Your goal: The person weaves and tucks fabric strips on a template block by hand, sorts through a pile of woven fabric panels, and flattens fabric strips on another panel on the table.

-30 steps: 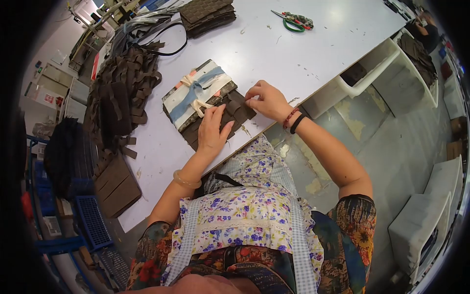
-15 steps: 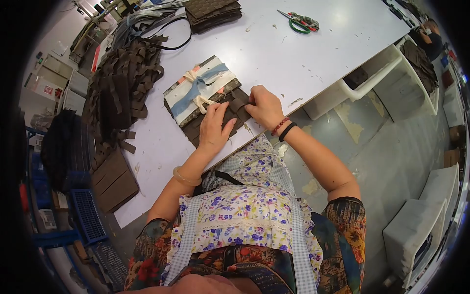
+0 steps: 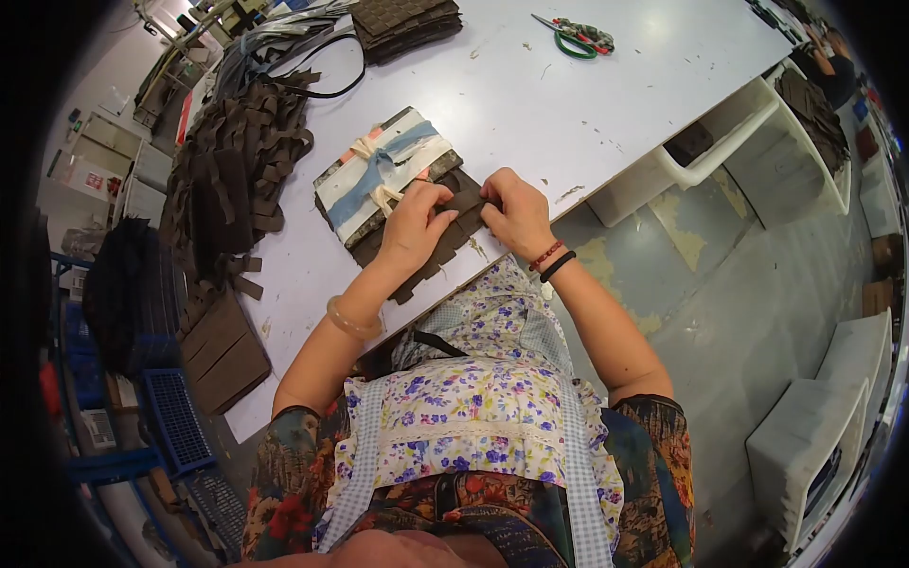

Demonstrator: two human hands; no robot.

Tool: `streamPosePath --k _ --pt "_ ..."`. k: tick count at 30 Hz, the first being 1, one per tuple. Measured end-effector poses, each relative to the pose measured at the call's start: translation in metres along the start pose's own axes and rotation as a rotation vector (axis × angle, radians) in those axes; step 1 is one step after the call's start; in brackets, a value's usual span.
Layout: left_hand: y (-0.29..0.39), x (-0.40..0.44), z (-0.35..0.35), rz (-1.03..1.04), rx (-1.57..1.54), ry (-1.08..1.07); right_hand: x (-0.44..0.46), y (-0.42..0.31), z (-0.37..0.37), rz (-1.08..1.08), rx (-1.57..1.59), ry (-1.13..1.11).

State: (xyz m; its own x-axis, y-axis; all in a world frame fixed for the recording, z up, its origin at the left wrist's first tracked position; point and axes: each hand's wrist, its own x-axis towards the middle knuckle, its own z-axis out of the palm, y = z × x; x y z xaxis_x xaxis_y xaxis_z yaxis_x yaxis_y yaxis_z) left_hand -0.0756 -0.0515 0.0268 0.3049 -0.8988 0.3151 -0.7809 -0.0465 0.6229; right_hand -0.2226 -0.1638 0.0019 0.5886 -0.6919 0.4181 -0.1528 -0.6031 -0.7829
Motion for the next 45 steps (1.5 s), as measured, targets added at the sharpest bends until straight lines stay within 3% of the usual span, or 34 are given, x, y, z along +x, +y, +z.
streamPosePath --k 2,4,9,14,19,21,25,31,35,38,45 --pt "-0.004 0.010 -0.001 0.016 -0.028 -0.045 0.000 0.000 0.001 0.011 -0.005 0.004" --pt "-0.009 0.020 0.000 0.019 -0.324 0.002 0.001 0.000 0.002 0.030 -0.008 0.013" --pt "-0.010 0.035 0.018 -0.011 -0.412 -0.034 0.001 0.001 0.005 -0.022 -0.098 0.060" --pt "-0.003 0.026 0.023 0.157 -0.152 0.109 0.001 0.001 0.004 -0.035 -0.030 0.111" --pt "0.004 0.022 0.020 0.187 -0.028 0.121 -0.001 -0.006 0.002 -0.055 -0.026 0.164" --pt "0.007 0.017 0.013 0.221 0.034 0.089 0.002 -0.005 0.001 -0.331 -0.147 0.221" --pt "0.009 -0.005 0.009 0.302 0.045 0.108 -0.001 -0.005 -0.002 -0.410 -0.201 0.135" --pt "0.004 -0.013 0.014 0.416 0.239 0.129 -0.006 -0.012 -0.002 -0.494 -0.351 0.198" --pt "0.009 -0.015 0.014 0.471 0.375 0.089 -0.011 -0.003 0.000 -0.457 -0.353 0.103" --pt "0.010 -0.021 0.008 0.372 0.324 -0.042 -0.011 -0.002 0.000 -0.366 -0.274 0.117" --pt "-0.001 -0.035 0.009 0.363 0.293 -0.062 -0.018 -0.003 -0.003 -0.163 -0.161 0.169"
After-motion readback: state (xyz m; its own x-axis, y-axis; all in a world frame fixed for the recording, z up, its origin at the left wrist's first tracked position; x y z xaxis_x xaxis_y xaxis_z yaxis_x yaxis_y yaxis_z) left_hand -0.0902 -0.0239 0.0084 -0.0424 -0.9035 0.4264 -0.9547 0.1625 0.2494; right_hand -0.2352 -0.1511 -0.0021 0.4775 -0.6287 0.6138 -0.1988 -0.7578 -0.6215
